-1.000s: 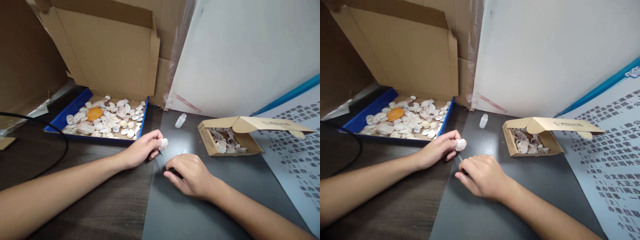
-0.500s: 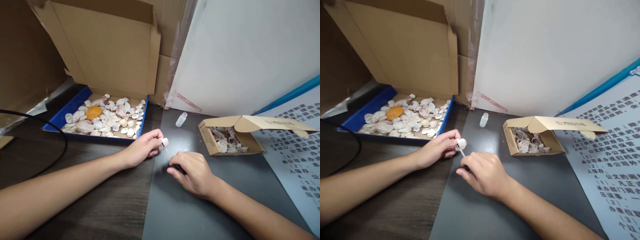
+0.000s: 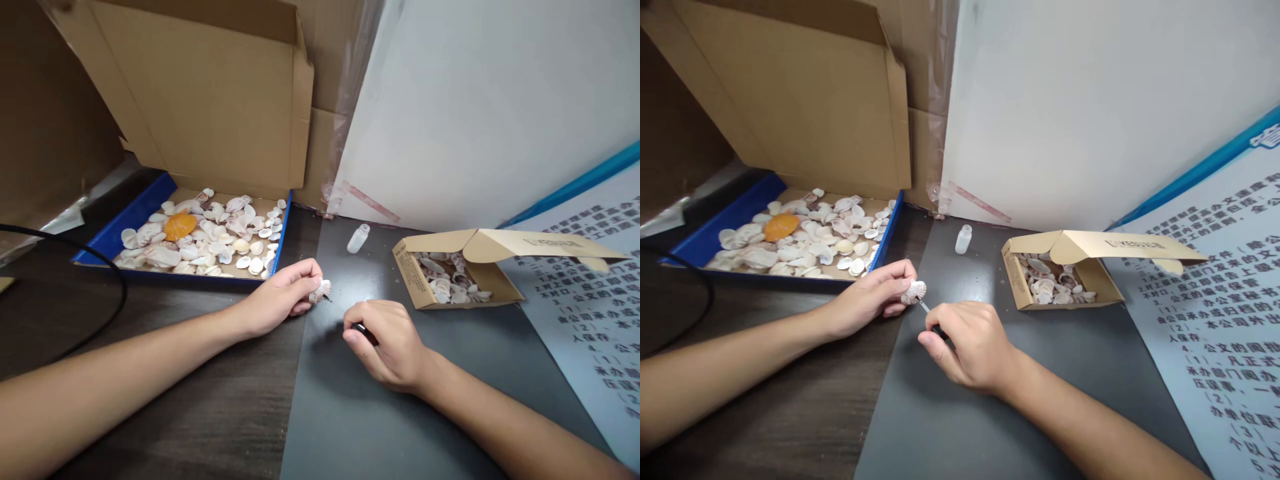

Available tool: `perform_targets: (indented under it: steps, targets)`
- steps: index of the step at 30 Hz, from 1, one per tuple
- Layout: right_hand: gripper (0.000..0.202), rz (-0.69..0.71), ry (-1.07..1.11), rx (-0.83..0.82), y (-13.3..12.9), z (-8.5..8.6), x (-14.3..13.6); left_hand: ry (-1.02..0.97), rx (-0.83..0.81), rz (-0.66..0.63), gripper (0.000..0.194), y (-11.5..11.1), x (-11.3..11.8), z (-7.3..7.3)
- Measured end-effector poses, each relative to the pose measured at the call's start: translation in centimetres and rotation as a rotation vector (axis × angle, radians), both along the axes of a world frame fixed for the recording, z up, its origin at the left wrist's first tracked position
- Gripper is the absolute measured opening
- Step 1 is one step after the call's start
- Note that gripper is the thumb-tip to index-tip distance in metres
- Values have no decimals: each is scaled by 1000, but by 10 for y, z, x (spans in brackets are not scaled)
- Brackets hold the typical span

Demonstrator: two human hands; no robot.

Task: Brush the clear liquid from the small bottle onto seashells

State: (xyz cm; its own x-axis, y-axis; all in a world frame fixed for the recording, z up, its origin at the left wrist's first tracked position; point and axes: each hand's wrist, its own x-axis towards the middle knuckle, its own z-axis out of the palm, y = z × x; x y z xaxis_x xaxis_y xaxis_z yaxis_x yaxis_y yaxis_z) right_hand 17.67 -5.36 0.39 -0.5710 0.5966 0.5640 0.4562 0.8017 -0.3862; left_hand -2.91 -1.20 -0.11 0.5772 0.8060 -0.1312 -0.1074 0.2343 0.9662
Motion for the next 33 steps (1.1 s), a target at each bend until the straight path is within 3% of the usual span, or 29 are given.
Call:
perform_targets:
  steps: [7, 11, 17, 23, 28, 33]
  targets:
    - [31, -29, -43, 3, -1, 0, 1, 16, 24, -6, 27, -1, 0, 1]
    - [23, -158, -25, 34, 4, -1, 5, 52, 75, -12, 29, -2, 0, 0]
    - [16, -298, -78, -53, 9, -2, 10, 119, 98, -27, 29, -5, 1, 0]
    - [46, -382, -201, -161, 1, -4, 9, 97, 9, -56, 33, -7, 3, 2]
    - [33, -373, -216, -187, -1, -5, 6, 82, 33, -71, 33, -9, 3, 4]
    - [34, -313, -168, -157, -1, -6, 6, 82, 77, -29, 31, -11, 3, 4]
